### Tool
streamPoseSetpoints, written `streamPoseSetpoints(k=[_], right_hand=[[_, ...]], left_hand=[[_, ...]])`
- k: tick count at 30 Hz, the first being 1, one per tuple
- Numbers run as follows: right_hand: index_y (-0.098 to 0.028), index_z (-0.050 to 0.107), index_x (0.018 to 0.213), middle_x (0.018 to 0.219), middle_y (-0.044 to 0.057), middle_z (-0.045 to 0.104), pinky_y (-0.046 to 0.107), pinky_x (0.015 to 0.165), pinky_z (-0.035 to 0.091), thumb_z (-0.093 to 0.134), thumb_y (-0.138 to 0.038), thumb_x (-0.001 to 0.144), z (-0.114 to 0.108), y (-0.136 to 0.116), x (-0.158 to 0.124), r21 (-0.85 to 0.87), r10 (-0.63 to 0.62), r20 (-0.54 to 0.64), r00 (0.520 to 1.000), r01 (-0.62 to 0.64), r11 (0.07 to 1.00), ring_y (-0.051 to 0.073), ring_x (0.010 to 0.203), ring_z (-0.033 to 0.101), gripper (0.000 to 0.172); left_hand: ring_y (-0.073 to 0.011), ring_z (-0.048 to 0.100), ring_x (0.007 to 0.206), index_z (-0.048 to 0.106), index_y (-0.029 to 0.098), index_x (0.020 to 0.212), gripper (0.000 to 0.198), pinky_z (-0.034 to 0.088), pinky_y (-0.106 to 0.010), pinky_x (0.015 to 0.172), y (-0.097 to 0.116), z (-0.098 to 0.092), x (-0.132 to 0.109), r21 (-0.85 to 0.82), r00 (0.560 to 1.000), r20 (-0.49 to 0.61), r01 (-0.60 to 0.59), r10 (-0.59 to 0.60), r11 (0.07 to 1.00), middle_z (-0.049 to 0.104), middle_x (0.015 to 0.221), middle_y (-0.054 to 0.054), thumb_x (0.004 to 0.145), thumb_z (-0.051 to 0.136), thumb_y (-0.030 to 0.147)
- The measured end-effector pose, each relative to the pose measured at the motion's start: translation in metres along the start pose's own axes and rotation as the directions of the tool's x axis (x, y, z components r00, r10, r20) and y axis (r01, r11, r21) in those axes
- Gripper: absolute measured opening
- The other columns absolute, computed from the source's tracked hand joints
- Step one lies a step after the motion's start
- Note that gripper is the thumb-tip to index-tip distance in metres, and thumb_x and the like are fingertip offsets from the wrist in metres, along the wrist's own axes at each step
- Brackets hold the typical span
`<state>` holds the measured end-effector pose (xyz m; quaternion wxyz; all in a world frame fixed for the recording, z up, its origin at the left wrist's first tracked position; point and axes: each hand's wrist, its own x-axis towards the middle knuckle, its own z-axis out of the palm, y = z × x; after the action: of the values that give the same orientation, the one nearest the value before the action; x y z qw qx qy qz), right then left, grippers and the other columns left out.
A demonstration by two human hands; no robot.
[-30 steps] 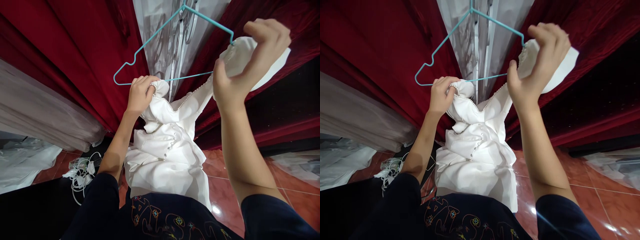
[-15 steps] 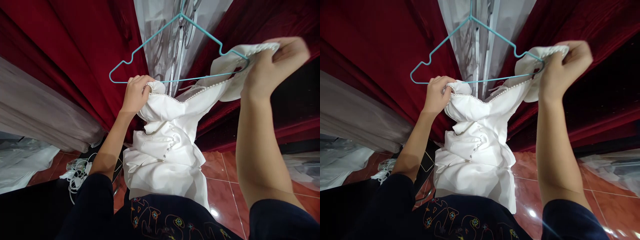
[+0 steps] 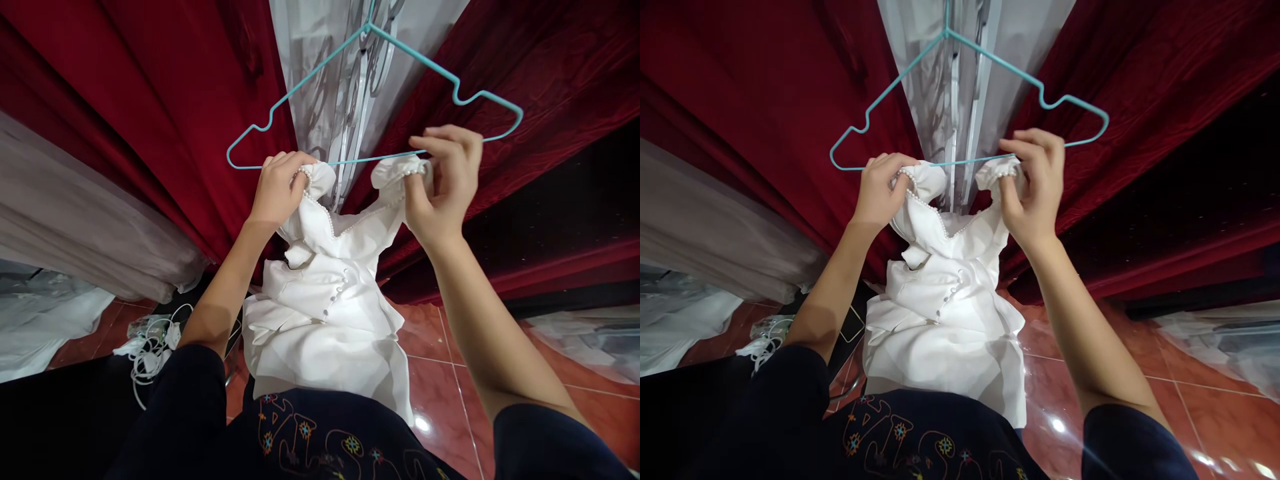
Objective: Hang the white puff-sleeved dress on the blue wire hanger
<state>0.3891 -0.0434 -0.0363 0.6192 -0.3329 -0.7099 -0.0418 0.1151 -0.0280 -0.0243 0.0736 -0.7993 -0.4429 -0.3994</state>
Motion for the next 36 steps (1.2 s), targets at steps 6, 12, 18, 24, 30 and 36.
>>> streamPoseSetpoints(k=[6, 12, 18, 24, 30, 36], right_hand=[[-0.029, 0.072, 0.103, 0.105, 0.007, 0.070, 0.053, 0.104, 0.056, 0.051, -0.054, 0.101, 0.042, 0.016, 0.002, 0.082, 0.155, 0.128, 0.980, -0.167, 0.983, 0.025, 0.109, 0.068, 0.033], [-0.027, 0.072, 0.098, 0.101, 0.008, 0.068, 0.054, 0.100, 0.057, 0.052, -0.058, 0.100, 0.042, 0.012, -0.013, 0.016, 0.189, -0.013, 0.982, -0.189, 0.982, 0.027, 0.106, 0.067, 0.037], [-0.031, 0.075, 0.105, 0.097, 0.009, 0.064, 0.054, 0.096, 0.058, 0.055, -0.052, 0.100, 0.043, 0.010, -0.006, -0.012, 0.181, 0.011, 0.983, -0.181, 0.983, 0.027, 0.104, 0.065, 0.029], [-0.027, 0.073, 0.095, 0.091, 0.007, 0.061, 0.055, 0.099, 0.056, 0.056, -0.056, 0.099, 0.041, 0.009, -0.001, 0.023, 0.200, 0.039, 0.979, -0.201, 0.979, 0.027, 0.102, 0.064, 0.034], [-0.028, 0.074, 0.097, 0.091, 0.008, 0.060, 0.054, 0.098, 0.056, 0.056, -0.053, 0.099, 0.040, 0.006, -0.004, 0.047, 0.180, 0.018, 0.983, -0.181, 0.982, 0.027, 0.101, 0.063, 0.032], [-0.028, 0.074, 0.100, 0.092, 0.007, 0.058, 0.054, 0.099, 0.056, 0.055, -0.051, 0.100, 0.043, 0.008, -0.008, 0.066, 0.169, 0.005, 0.986, -0.169, 0.983, 0.026, 0.102, 0.062, 0.030]], left_hand=[[-0.0256, 0.069, 0.106, 0.074, 0.022, 0.113, 0.029, 0.050, -0.045, 0.107, -0.003, 0.007, -0.002, -0.016, 1.000, -0.031, 0.000, 0.000, 1.000, 0.077, 0.108, -0.005, 0.102, 0.048, 0.013], [-0.0231, 0.067, 0.112, 0.077, 0.028, 0.110, 0.029, 0.048, -0.050, 0.114, 0.012, 0.024, -0.035, -0.091, 0.979, -0.196, -0.077, 0.058, 0.993, 0.074, 0.114, -0.005, 0.096, 0.055, 0.015], [-0.0165, 0.063, 0.079, 0.068, 0.021, 0.095, 0.013, 0.053, -0.031, 0.074, -0.019, 0.018, -0.067, -0.444, 0.874, -0.264, 0.265, -0.408, 0.856, 0.067, 0.088, -0.003, 0.087, 0.058, 0.019], [-0.0094, 0.051, 0.067, 0.044, 0.022, 0.087, 0.049, 0.045, -0.029, 0.064, -0.112, -0.006, -0.039, -0.613, 0.626, -0.386, 0.374, -0.677, 0.696, 0.046, 0.072, 0.004, 0.091, 0.066, 0.066], [-0.0066, 0.047, 0.066, 0.050, 0.026, 0.090, 0.062, 0.043, -0.030, 0.060, -0.112, -0.044, 0.024, -0.419, 0.759, -0.535, 0.144, -0.372, 0.896, 0.046, 0.076, 0.003, 0.086, 0.066, 0.086], [-0.0124, 0.052, 0.062, 0.054, 0.028, 0.100, 0.025, 0.043, -0.034, 0.057, -0.048, -0.048, 0.060, -0.371, 0.936, -0.301, 0.062, -0.184, 0.926, 0.047, 0.073, 0.001, 0.097, 0.073, 0.044]])
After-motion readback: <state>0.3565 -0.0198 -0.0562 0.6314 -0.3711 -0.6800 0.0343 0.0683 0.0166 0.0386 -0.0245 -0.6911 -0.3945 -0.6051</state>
